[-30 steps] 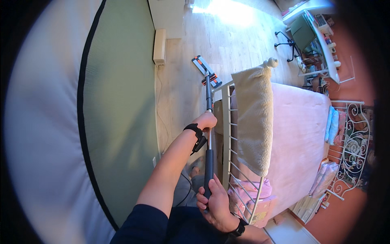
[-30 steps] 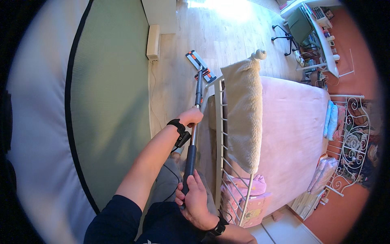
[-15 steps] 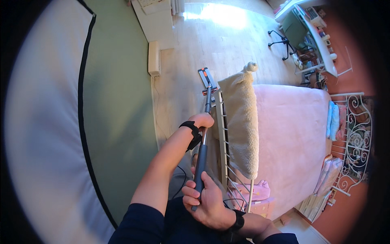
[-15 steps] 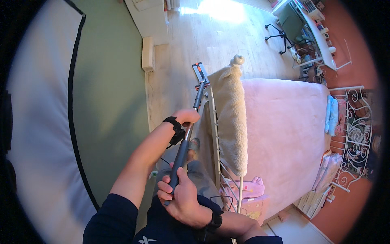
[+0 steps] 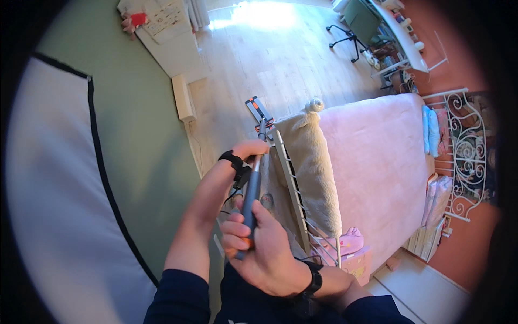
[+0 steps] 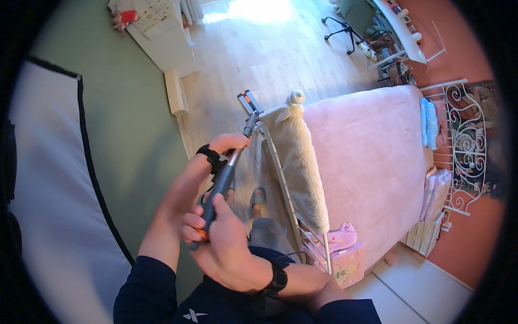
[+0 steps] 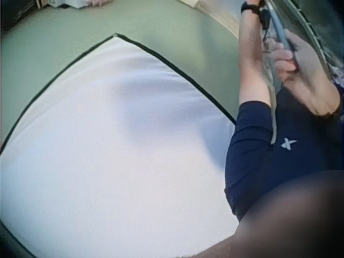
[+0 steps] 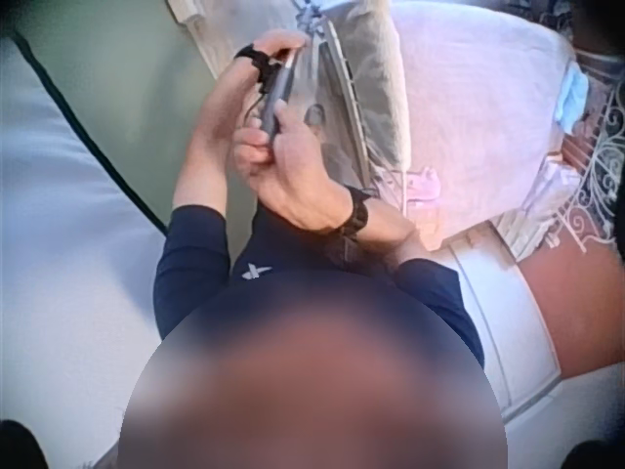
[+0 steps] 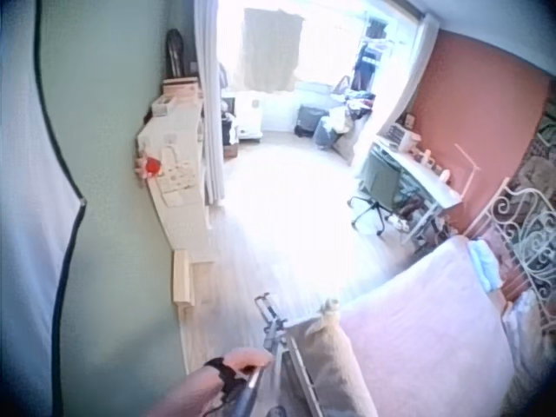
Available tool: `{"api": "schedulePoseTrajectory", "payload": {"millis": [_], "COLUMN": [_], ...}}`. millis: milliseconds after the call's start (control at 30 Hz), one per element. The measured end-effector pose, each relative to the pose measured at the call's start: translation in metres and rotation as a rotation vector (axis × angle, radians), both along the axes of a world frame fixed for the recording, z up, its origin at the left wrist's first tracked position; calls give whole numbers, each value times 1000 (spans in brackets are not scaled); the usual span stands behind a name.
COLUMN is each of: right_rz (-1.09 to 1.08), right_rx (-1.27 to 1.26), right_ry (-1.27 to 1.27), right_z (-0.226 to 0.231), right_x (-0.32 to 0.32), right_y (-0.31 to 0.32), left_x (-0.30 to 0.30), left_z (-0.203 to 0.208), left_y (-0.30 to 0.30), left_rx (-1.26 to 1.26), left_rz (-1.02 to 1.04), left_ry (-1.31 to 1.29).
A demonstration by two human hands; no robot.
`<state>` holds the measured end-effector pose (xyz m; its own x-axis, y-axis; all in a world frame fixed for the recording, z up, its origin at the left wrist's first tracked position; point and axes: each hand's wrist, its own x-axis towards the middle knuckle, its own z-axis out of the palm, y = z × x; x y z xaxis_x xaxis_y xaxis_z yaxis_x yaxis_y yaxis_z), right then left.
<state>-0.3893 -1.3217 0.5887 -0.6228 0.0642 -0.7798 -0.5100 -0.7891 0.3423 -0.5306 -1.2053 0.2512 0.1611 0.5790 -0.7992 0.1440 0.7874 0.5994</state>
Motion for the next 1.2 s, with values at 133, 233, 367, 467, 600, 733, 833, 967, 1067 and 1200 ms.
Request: {"api": "schedulePoseTrajectory", "payload": {"millis": [133, 233, 367, 467, 600, 733, 833, 967, 1067, 1200], "right_rz": [11, 104, 98, -1, 32, 135, 241, 332, 457, 694], "right_rx": [100, 152, 221, 270, 276, 176, 127, 129, 214, 257], "right_ry": [-113, -211, -233, -160, -91, -112, -108, -33, 24, -90], "right_z": [5, 3, 1, -6, -24, -32, -29, -27, -43, -64], "right_x": [-88, -141, -167, -173, -175, -165, -153, -130, -111, -40], "right_y": [18, 32, 47, 53, 56, 50, 41, 23, 7, -17], "left_x": [-59, -86, -100, -105, -107, -98, -92, -102, -104, -55], "left_z": [-11, -26, -44, -51, -61, -80, -82, -53, -28, -35], "left_y": [12, -8, -50, -60, -23, 27, 27, -2, -24, -57], "left_rx": [-75, -160, -300, -377, -305, -69, 57, -4, -35, -110], "left_rz": [64, 45, -106, -255, -284, -84, 96, 327, 410, 582], "left_ry": [-112, -191, -289, -330, -304, -199, -152, -51, -10, -80]}}
